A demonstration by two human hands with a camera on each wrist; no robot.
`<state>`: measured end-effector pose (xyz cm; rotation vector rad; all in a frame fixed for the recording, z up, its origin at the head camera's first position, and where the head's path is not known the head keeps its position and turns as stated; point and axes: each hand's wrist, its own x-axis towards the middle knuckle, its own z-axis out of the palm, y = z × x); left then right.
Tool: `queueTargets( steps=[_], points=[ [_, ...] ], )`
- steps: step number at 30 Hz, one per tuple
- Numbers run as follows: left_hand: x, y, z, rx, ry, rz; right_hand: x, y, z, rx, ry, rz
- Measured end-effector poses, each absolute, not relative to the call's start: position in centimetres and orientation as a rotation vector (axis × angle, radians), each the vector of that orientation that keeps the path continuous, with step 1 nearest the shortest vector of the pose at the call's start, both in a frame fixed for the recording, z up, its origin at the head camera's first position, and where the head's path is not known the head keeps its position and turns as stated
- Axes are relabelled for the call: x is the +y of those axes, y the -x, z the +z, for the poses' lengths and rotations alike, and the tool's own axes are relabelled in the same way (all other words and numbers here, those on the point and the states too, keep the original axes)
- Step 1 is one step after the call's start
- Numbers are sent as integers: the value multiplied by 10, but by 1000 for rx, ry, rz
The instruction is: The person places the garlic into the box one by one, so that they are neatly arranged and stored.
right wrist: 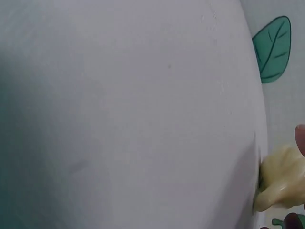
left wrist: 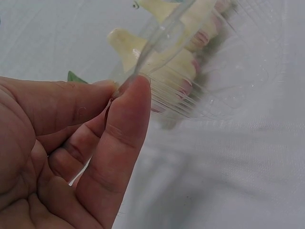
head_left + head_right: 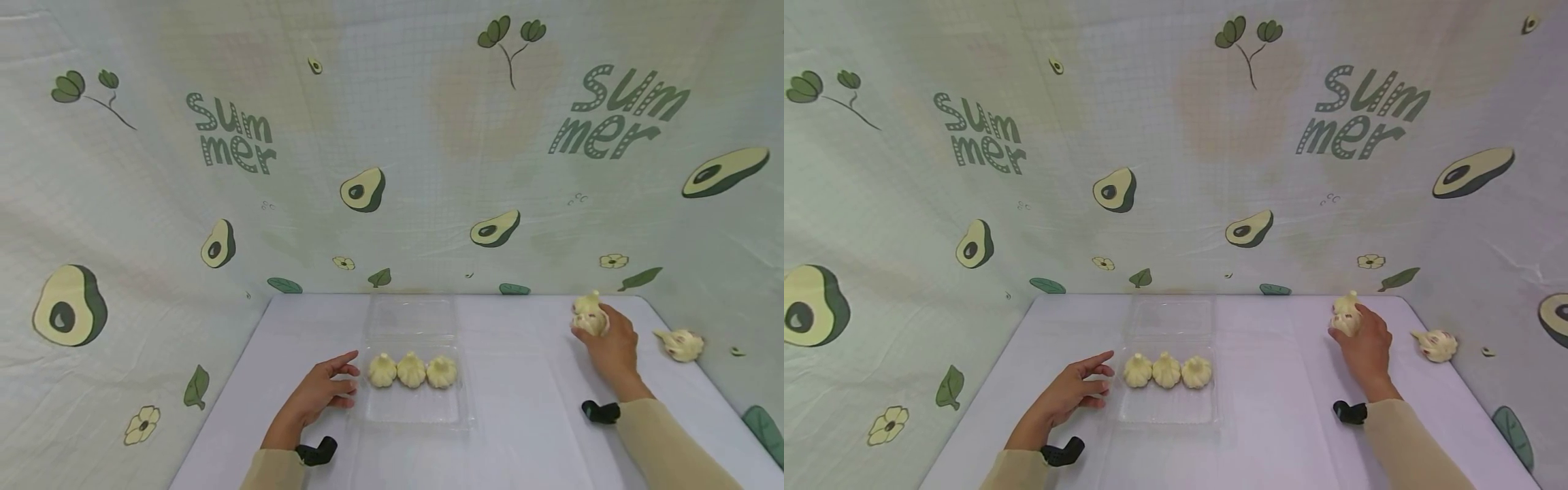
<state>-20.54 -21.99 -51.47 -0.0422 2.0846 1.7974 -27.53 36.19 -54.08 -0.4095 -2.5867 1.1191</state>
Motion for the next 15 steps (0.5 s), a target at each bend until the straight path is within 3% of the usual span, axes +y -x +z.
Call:
queueTargets(
  steps=[15],
  points=[
    [-220, 204, -513, 2080, 36, 1798, 379, 282, -553, -2633, 368, 1112]
  ],
)
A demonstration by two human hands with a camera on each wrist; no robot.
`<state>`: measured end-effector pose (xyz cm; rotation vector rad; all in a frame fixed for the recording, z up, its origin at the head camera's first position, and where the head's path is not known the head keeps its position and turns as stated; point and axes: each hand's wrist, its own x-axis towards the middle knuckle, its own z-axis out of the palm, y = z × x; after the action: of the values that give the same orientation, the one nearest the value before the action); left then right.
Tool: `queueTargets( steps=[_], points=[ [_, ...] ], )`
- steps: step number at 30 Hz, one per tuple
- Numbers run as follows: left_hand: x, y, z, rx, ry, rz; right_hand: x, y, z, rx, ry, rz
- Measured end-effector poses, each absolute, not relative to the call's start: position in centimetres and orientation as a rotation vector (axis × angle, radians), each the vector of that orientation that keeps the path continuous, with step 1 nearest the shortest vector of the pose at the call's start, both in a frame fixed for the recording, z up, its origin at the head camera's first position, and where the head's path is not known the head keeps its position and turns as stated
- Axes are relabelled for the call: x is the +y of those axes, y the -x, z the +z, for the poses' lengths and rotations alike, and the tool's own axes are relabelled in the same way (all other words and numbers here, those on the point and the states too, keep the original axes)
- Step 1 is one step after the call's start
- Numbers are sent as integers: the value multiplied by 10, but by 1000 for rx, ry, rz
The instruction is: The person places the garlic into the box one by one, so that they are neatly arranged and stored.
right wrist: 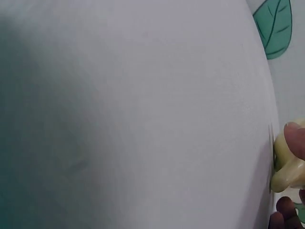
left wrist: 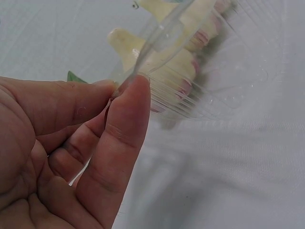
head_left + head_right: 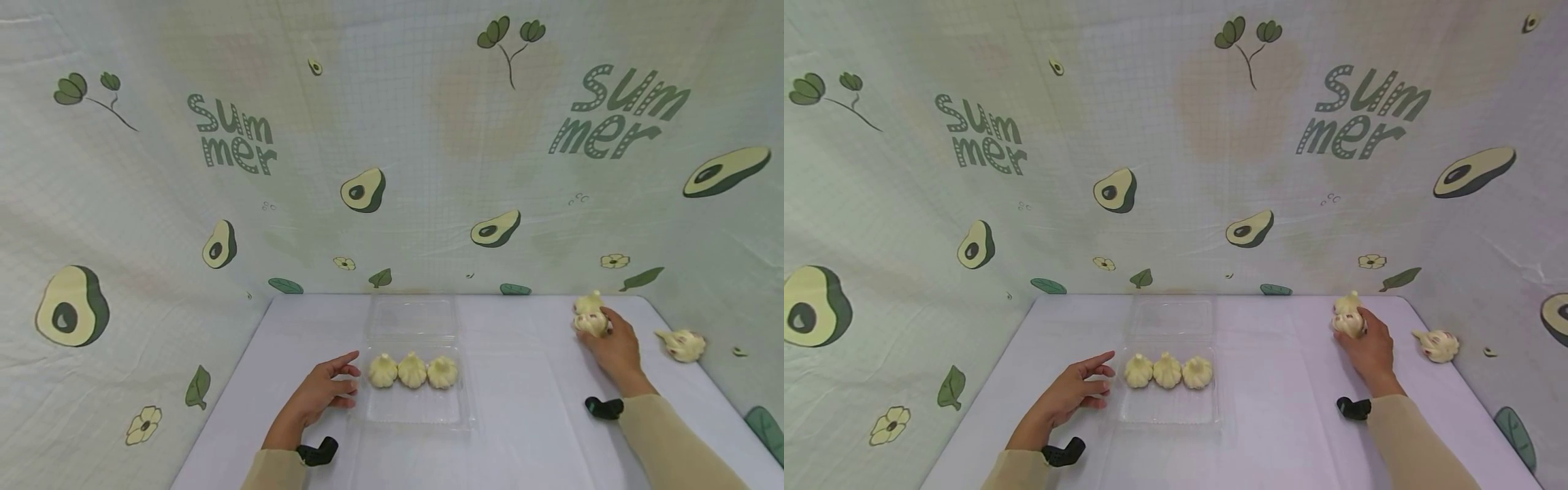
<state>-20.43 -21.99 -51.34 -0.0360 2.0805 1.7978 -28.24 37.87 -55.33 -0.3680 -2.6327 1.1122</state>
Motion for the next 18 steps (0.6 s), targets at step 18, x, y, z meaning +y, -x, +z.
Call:
queueTargets(
  steps=[18],
  points=[
    [-219, 201, -513, 2087, 51, 1816, 366, 272, -548, -2626, 352, 1296]
  ],
)
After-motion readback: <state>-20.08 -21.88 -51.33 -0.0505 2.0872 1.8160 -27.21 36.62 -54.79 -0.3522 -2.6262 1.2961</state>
